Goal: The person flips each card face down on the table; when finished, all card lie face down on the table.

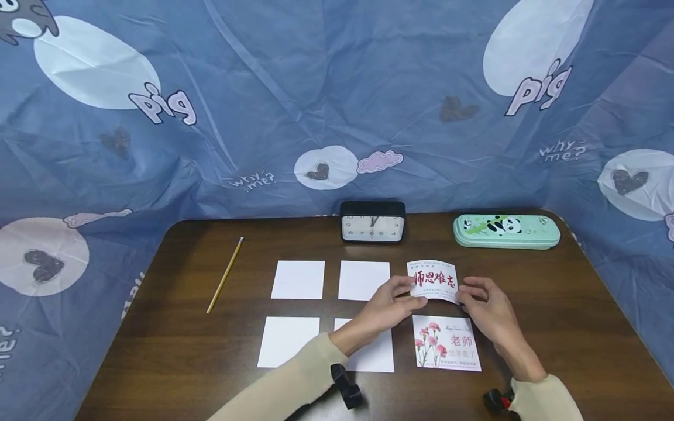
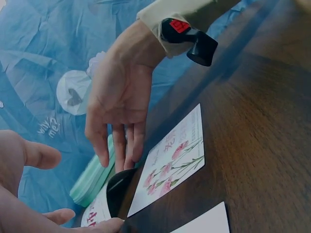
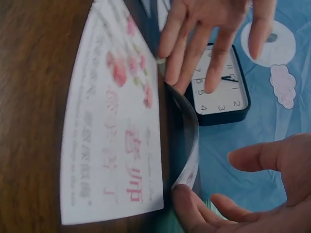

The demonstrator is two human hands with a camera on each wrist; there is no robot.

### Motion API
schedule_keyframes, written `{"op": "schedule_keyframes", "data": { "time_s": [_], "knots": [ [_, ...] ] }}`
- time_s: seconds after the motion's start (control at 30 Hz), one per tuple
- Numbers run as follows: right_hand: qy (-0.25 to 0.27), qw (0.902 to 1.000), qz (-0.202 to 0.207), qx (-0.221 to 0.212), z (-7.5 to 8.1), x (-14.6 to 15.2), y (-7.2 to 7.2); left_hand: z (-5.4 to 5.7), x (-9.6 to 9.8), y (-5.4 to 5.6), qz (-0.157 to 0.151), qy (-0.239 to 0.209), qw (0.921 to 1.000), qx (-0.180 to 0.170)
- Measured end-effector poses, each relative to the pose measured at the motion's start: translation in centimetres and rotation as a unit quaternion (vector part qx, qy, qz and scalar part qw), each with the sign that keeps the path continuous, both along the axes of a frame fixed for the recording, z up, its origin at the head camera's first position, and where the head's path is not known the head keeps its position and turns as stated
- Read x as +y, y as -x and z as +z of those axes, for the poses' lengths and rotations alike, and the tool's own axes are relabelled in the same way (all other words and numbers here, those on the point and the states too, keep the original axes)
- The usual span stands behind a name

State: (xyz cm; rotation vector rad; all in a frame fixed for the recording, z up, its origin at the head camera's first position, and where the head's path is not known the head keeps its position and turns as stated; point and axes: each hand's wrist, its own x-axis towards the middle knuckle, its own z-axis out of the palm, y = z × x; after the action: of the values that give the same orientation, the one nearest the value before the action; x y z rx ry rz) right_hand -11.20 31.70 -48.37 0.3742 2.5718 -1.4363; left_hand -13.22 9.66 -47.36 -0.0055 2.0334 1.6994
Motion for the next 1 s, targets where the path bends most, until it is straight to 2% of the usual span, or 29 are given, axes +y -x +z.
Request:
{"op": "schedule_keyframes", "data": {
  "time_s": [0.23, 0.47, 0.53, 0.63, 0.73, 0.83, 1.0],
  "knots": [
    [0.019, 0.9988, -0.032, -0.032, 0.0, 0.4, 0.3, 0.1, 0.0, -0.1, -0.014, 0.016, 0.9997, 0.008],
    [0.067, 0.9958, -0.055, -0.029, -0.3, 0.2, 0.5, 0.0, 0.0, 0.0, -0.031, 0.027, 0.9989, 0.023],
    [0.061, 0.9956, -0.064, -0.031, -0.4, 0.2, 0.5, 0.0, 0.1, 0.0, -0.035, 0.031, 0.9986, 0.024],
    [0.046, 0.9938, -0.098, -0.026, -0.4, 0.3, 0.5, -0.1, 0.1, -0.1, -0.046, 0.036, 0.9979, 0.027],
    [0.041, 0.992, -0.12, -0.002, -0.1, 0.4, 0.4, 0.1, 0.1, -0.3, -0.063, 0.051, 0.996, 0.038],
    [0.07, 0.9904, -0.111, 0.045, 0.6, 0.3, 0.4, 0.3, 0.1, -0.4, -0.077, 0.066, 0.9931, 0.058],
    [0.194, 0.971, -0.088, 0.109, 1.9, -0.5, 0.7, 0.8, 0.1, -0.4, -0.081, 0.067, 0.9925, 0.063]
  ]
}}
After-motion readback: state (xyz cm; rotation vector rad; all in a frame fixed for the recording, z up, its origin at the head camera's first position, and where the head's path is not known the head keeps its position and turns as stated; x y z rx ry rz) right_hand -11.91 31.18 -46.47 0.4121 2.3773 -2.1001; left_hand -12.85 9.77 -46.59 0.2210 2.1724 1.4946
